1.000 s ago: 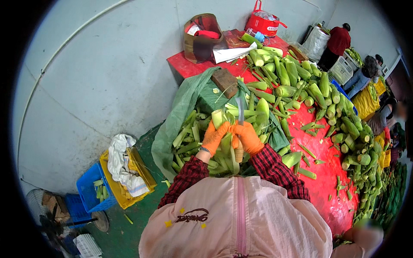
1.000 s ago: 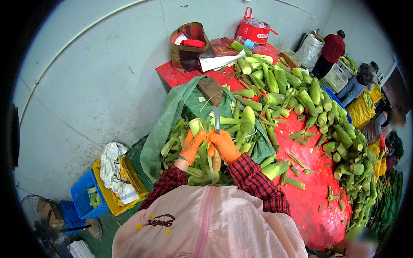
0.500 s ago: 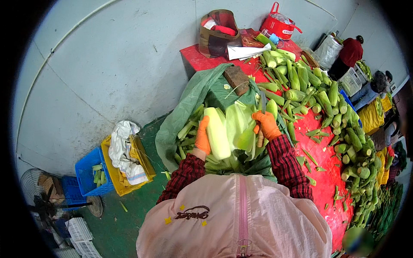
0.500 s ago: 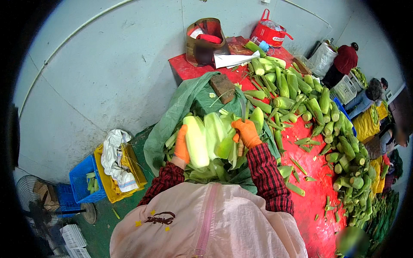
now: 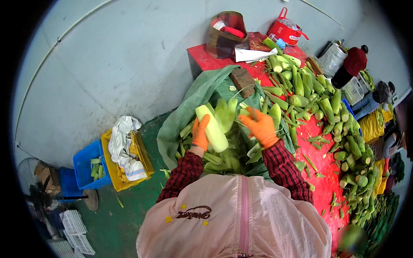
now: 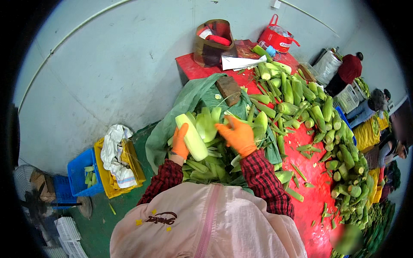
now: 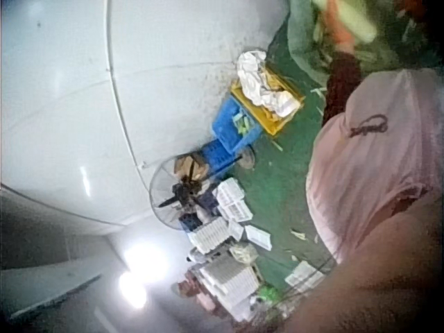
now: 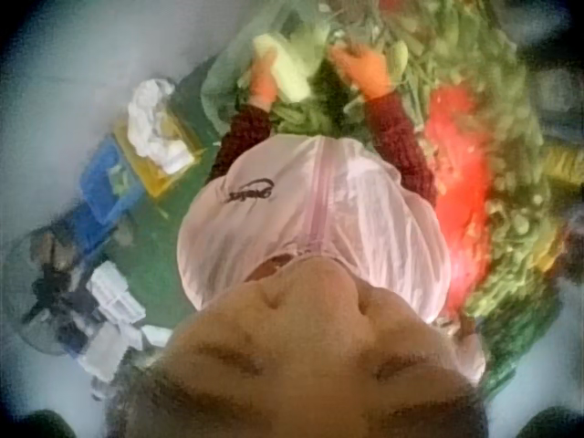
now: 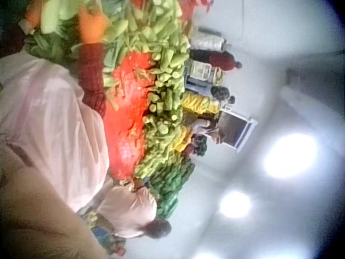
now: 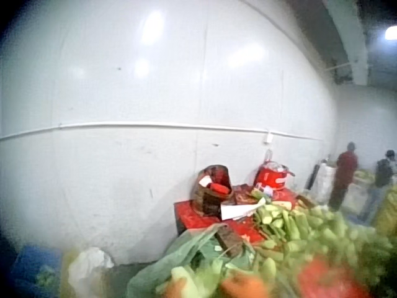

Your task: The person peels husks from corn cobs using a small knife, cutting the ends off the cobs and discarding the husks into a large bag on a red table.

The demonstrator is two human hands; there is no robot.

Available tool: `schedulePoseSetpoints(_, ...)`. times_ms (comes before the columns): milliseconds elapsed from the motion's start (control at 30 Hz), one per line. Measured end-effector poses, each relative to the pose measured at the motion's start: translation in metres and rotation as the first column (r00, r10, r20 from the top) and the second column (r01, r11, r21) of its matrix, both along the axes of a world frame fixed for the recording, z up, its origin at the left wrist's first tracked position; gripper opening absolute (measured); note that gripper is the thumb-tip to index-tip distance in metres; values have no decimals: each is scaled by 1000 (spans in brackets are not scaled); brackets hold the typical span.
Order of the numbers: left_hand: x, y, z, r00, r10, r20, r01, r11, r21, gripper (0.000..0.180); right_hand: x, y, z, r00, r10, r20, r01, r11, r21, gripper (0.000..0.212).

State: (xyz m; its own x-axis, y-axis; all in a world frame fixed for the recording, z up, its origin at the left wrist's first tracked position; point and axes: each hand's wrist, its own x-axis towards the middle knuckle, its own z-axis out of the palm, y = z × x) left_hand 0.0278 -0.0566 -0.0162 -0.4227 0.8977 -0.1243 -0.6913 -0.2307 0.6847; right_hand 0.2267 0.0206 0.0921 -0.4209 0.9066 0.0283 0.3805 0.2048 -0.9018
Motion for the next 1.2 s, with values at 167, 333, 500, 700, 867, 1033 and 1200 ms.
schedulePoseSetpoints(167, 33, 6, 27, 749, 132, -649, -1, 980, 199, 88, -46, -20, 24, 969, 226, 97, -212, 968, -135, 67)
schedulePoseSetpoints(333, 17, 7, 21, 611, 141, -779, 141, 949, 283, 95, -20, -9, 12, 910, 183, -372, -269, 943, -196, 67)
schedulePoseSetpoints(500, -11, -4, -39, 682, -129, -719, -54, 973, -226, 81, 34, -7, 18, 743, 68, -666, -296, 926, -236, 72)
schedulePoseSetpoints(700, -17, 19, -53, 775, -181, -606, -12, 954, -300, 56, 157, -84, 26, 869, -267, -416, 197, 959, -204, 65)
schedulePoseSetpoints(867, -21, 45, -102, 739, -358, -571, 133, 908, -397, 49, 265, -195, -16, 718, -696, 24, 659, 667, -347, 52)
schedulePoseSetpoints(1033, 9, 61, -86, 687, -480, -546, 250, 861, -442, 48, 316, -239, -50, 528, -844, 95, 808, 465, -363, 38)
schedulePoseSetpoints(1200, 35, 82, -86, 682, -502, -532, 260, 846, -466, 43, 325, -138, -38, 497, -857, -137, 785, 511, -350, 38)
